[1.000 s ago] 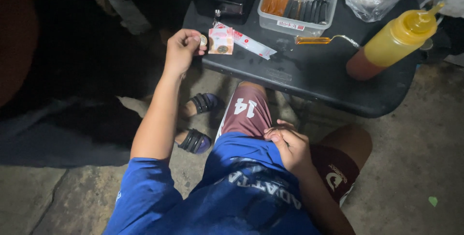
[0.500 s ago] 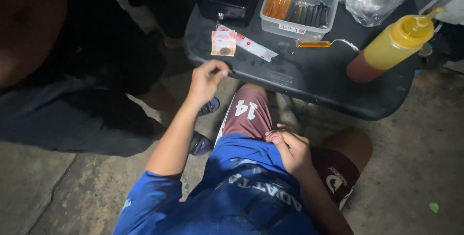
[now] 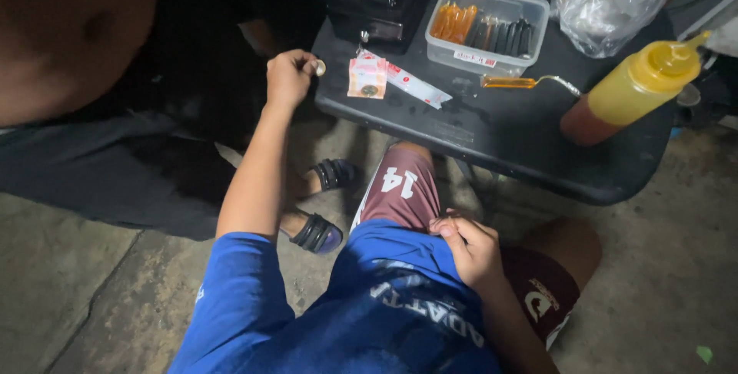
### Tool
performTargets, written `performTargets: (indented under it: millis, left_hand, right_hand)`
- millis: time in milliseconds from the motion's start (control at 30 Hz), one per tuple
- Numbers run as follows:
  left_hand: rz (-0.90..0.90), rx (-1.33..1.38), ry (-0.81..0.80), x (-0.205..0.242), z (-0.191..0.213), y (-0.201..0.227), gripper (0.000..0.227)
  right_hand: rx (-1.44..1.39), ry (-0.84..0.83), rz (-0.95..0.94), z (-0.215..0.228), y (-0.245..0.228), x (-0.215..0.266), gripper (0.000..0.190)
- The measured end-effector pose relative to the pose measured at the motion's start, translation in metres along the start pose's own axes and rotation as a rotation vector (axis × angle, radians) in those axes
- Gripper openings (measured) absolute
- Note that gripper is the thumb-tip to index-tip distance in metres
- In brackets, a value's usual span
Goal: The person sits at a table and fills small plastic syringes with a yellow liquid from a squeeze bottle. They handle the syringes and bottle, then place filled syringes into a plastic container. The person also handles a small black box and some paper currency on the table.
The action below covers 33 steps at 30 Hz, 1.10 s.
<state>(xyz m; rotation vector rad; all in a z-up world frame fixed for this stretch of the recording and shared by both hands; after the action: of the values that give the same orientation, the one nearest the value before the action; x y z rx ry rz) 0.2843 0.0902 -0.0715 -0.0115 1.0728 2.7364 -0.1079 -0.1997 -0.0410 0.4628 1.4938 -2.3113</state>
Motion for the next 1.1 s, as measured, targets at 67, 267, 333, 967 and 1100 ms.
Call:
performTargets:
  millis: [67, 267, 333, 967, 1100]
  left_hand:
    - [-0.096, -0.100, 0.053, 0.008, 0.004, 0.011, 0.005]
    - [-0.416, -0.234, 0.132, 0.046, 0.010, 0.066, 0.015]
    - [-0.553, -0.209, 0.022, 0.068, 0.011, 0.101, 0.020]
    - [-0.907, -0.961, 0.093, 0.084, -0.044, 0.120, 0.015]
    - [-0.851, -0.925, 0.073, 0.097, -0.036, 0.126, 0.010]
  right_hand:
    - [0.000, 0.002, -0.024, 0.000, 0.000, 0.000, 0.022]
    - [-0.001, 0.023, -0.047, 0.000, -0.001, 0.003, 0.022]
    - [0.008, 0.010, -0.062, -0.003, 0.005, 0.007, 0.023]
    - [-0.009, -0.046, -0.076, -0.008, 0.004, 0.007, 0.024]
    - [-0.002, -0.008, -0.075, -0.002, 0.003, 0.006, 0.024]
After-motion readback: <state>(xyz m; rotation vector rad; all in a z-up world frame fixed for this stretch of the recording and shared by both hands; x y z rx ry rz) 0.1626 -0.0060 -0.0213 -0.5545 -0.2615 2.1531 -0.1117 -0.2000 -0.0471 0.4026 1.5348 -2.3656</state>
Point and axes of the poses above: each hand's wrist, its own x-axis away from the middle knuckle, its own z-axis out of the back of the hand, y = z × x, the point moved 4 cm from there along -x, towards the middle knuckle, and after that the axes turned 13 degrees about -y, right-handed, at the moved point
